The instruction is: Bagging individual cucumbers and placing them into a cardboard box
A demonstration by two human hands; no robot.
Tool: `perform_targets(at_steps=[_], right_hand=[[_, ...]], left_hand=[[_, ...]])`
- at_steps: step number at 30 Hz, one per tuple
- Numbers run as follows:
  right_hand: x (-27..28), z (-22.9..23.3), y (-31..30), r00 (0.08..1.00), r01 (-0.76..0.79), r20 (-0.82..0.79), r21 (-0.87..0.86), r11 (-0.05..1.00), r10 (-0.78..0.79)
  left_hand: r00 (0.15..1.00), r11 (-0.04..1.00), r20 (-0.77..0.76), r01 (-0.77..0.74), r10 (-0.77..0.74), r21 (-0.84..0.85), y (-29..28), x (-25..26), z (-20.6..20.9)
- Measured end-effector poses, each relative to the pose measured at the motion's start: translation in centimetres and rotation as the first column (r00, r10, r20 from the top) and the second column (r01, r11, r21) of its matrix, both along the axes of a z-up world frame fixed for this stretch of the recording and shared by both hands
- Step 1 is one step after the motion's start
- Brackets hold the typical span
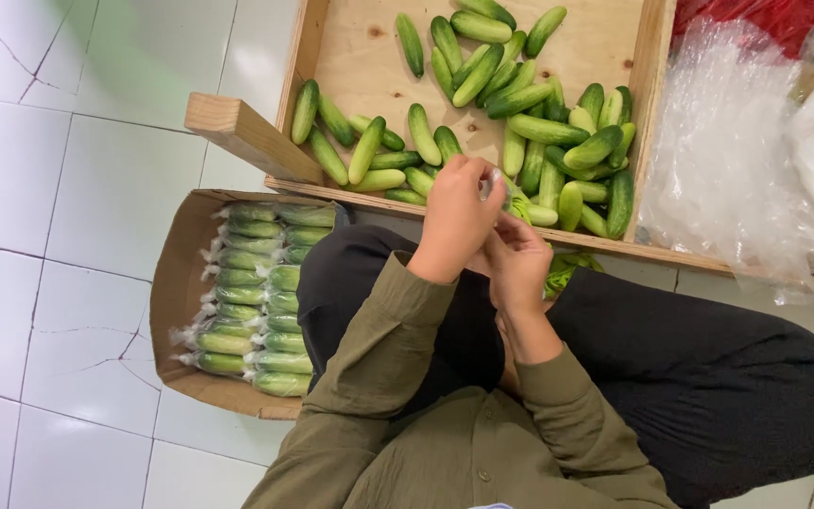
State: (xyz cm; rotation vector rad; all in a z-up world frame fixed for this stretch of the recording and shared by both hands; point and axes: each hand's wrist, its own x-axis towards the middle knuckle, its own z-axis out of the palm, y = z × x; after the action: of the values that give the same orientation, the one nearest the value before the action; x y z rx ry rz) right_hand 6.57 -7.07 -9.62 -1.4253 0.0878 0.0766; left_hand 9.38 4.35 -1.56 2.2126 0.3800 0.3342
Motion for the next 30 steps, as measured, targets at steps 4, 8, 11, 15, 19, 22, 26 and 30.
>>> perform_targets(at_steps=[4,8,11,15,19,22,26,30], right_hand=[[0.6,4.5,-1.2,0.942,0.035,0.333,-0.23,0.972,0.045],[1.7,7.6,-1.7,0.734,0.208,0.673,-0.359,0.91,0.098],[2.2,8.3,-2.3,0.676,0.2,0.728,-0.33,0.923,0.113],[2.5,9.1,-3.1,0.657,0.204,0.751,-0.262,0.943,0.066],[2.9,9.8,-4.1,0.636,0.247,0.771,-0.23,0.941,0.021],[3.0,10.1,-5.1,0.651,0.234,0.759,-0.218,0.948,0.014],[3.1,9.0,-5.8,0.694,0.245,0.717,-0.155,0.957,-0.062],[3.4,9.2,-6.4,0.693,0.219,0.72,-0.16,0.962,-0.038]], left_hand=[[0.998,0.999,0.06,0.031,-0.029,-0.028,-0.8,-0.3,0.2],[0.981,0.989,0.188,0.078,-0.053,-0.128,-1.2,-0.4,0.9],[0.969,0.954,0.245,0.101,-0.03,-0.281,-1.6,-0.4,0.6],[0.956,0.793,0.294,0.189,-0.013,-0.579,-2.5,-0.1,-0.7],[0.923,0.587,0.385,0.309,0.005,-0.748,-3.3,-0.6,0.4],[0.884,0.569,0.46,0.42,-0.08,-0.707,-3.4,-0.8,1.0],[0.835,0.61,0.514,0.513,-0.195,-0.603,-3.0,-0.9,1.8],[0.832,0.715,0.497,0.502,-0.246,-0.487,-2.8,-1.2,4.0]])
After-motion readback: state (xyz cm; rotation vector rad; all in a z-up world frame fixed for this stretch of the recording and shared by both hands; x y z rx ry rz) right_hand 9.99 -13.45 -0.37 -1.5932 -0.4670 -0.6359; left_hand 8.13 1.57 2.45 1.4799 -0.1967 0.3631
